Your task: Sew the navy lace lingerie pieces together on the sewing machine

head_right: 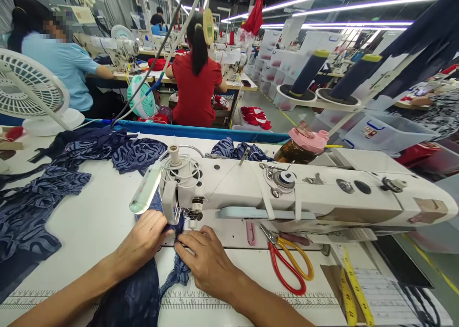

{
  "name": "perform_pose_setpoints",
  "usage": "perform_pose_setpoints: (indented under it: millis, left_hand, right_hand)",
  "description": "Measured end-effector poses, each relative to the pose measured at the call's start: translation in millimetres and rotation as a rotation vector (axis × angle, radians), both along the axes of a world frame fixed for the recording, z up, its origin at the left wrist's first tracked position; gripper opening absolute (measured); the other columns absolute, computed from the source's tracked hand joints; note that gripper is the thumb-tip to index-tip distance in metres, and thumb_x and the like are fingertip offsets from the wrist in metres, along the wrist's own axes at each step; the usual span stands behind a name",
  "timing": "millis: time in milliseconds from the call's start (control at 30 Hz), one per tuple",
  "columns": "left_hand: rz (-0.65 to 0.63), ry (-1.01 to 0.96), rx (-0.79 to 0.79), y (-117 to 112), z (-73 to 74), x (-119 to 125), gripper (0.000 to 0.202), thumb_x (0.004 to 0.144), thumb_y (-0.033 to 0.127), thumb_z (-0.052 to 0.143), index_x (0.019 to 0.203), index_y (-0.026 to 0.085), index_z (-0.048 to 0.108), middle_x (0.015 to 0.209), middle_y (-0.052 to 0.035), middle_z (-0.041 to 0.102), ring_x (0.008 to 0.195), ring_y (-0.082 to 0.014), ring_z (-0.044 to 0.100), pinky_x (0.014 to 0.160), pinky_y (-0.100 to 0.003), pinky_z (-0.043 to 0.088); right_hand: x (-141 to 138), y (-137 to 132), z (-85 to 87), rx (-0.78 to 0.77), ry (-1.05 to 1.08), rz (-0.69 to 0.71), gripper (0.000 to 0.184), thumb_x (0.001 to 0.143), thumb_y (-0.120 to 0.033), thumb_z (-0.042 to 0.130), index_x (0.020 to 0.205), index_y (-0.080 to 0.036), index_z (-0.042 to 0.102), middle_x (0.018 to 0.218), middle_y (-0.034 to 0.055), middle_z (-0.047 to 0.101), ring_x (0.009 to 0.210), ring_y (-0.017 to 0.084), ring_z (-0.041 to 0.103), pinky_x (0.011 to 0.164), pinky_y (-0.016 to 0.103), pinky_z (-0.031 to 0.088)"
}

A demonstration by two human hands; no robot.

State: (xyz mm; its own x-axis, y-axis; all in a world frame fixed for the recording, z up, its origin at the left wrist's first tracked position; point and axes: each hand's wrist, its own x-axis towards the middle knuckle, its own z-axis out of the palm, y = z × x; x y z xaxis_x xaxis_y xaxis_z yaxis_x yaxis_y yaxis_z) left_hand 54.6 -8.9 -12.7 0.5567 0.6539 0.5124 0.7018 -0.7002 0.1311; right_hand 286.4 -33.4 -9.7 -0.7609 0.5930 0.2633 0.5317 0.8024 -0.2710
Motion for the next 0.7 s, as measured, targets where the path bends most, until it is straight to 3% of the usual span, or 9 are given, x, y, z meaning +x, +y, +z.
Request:
perform_pose_setpoints:
  millis: [133,233,367,700]
  left_hand:
    - [-0.064,-0.004,0.017,-0.3,-2.1,3.7,0.021,0.097,0.007,0.043,0.105,0.016,0.060,0.084,-0.0042,0.054,0.077,-0.0176,0.050,0.070,-0.030,0.037]
    - [-0.074,-0.033,0.056,-1.2,0.0,5.2,0.027,0.094,0.002,0.041,0.103,0.016,0.062,0.093,-0.0067,0.061,0.087,-0.0197,0.054,0.084,-0.038,0.039]
    - [-0.085,-0.048,0.004,-0.6,0.4,7.6,0.029,0.093,0.000,0.039,0.100,0.016,0.062,0.086,-0.0043,0.063,0.082,-0.0180,0.056,0.098,-0.046,0.035]
    - [-0.072,-0.002,0.047,2.9,-6.1,7.7,0.031,0.090,-0.001,0.041,0.108,0.015,0.060,0.082,-0.0037,0.063,0.078,-0.0179,0.059,0.106,-0.053,0.030]
  right_hand:
    - [-0.3,-3.3,-0.8,0.008,0.013,-0.013,0.048,0.085,-0.005,0.046,0.130,-0.020,0.052,0.132,0.0095,0.059,0.122,0.022,0.048,0.100,0.043,0.028]
    - [0.0,-3.8,1.8,-0.031,-0.003,-0.008,0.045,0.086,-0.008,0.048,0.129,-0.020,0.053,0.131,0.0096,0.059,0.120,0.022,0.050,0.100,0.042,0.030]
    - [0.3,-5.6,2.6,-0.040,-0.019,-0.006,0.047,0.084,-0.009,0.051,0.131,-0.018,0.052,0.132,0.0114,0.058,0.119,0.022,0.050,0.100,0.043,0.030]
    - [3.1,-6.4,1.0,-0.064,-0.048,-0.029,0.054,0.084,-0.011,0.052,0.137,-0.017,0.047,0.141,0.0108,0.052,0.118,0.023,0.050,0.103,0.043,0.028]
